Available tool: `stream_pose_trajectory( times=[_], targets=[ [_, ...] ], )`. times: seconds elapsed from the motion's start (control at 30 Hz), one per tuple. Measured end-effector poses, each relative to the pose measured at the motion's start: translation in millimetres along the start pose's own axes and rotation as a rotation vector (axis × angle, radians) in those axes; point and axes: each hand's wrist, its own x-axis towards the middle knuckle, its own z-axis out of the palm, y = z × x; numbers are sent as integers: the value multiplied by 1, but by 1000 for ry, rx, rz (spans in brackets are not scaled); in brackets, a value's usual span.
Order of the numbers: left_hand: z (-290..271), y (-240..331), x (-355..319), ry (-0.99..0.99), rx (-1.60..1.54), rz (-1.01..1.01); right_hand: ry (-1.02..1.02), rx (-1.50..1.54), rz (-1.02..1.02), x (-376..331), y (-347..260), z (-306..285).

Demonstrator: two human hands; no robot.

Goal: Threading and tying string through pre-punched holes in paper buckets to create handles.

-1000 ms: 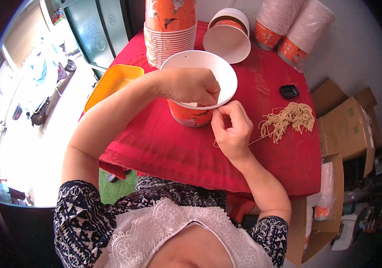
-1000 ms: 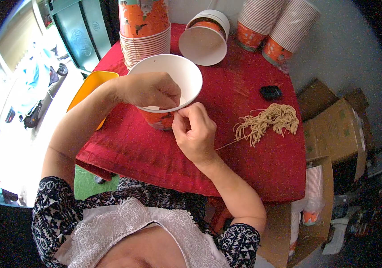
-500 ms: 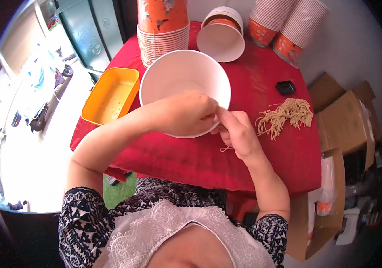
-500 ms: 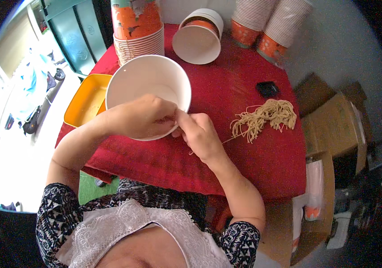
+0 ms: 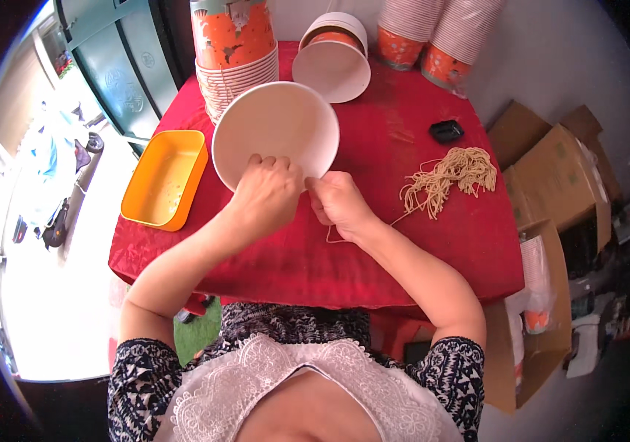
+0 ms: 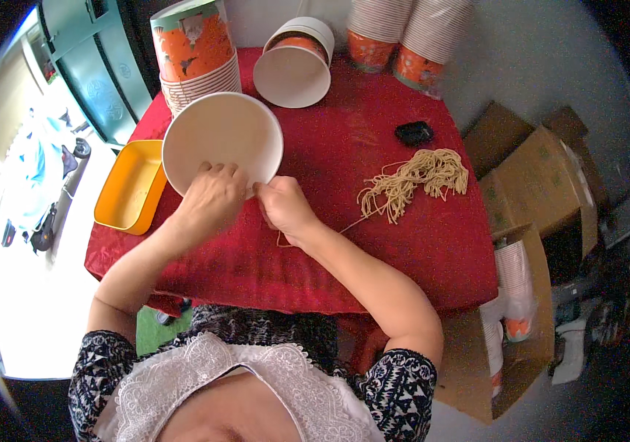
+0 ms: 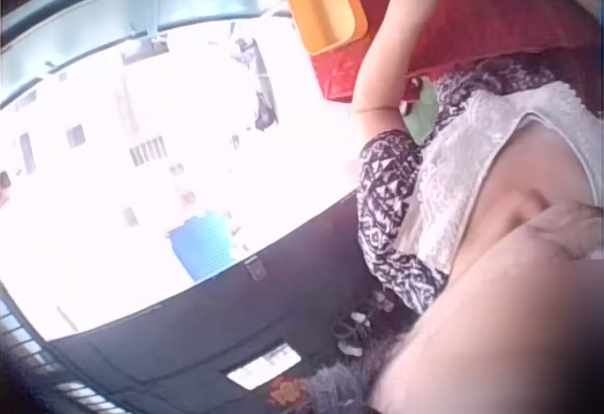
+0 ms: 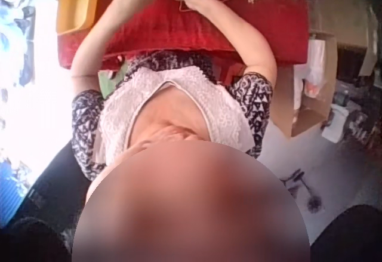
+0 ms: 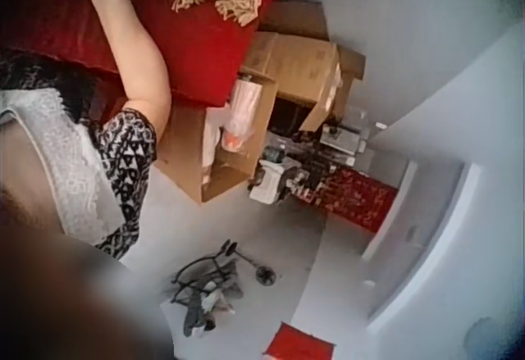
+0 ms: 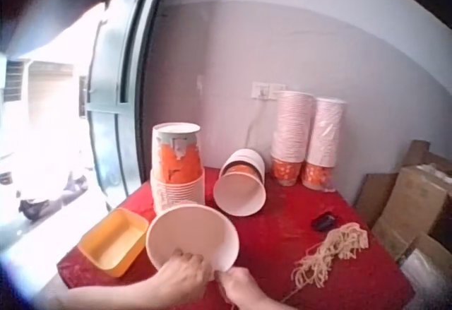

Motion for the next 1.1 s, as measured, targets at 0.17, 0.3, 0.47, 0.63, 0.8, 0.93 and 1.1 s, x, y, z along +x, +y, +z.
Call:
stream_pose_trajectory(
  times=[0.17, 0.3, 0.47, 0.63, 0.8, 0.93, 1.1],
  targets=[
    [15, 2, -13, 32, -73, -91, -47, -13, 81, 3, 6, -1],
    [31, 6, -12, -8, -131, -81, 87, -571, 32, 13, 8, -9],
    [41, 4, -10, -30, -61, -68, 60, -1250, -168, -18, -8, -3],
    [46, 6, -5, 8, -69, -13, 185, -1420, -911, -27, 2, 0],
    [39, 6, -1, -96, -181, -114, 197, -1425, -1018, -8, 6, -21],
    [36, 1, -5, -60, -381, -161, 147, -1334, -855, -1, 16, -23],
    [44, -8, 0, -59, -796, -260, 109, -1179, -801, -1, 18, -20]
  ],
)
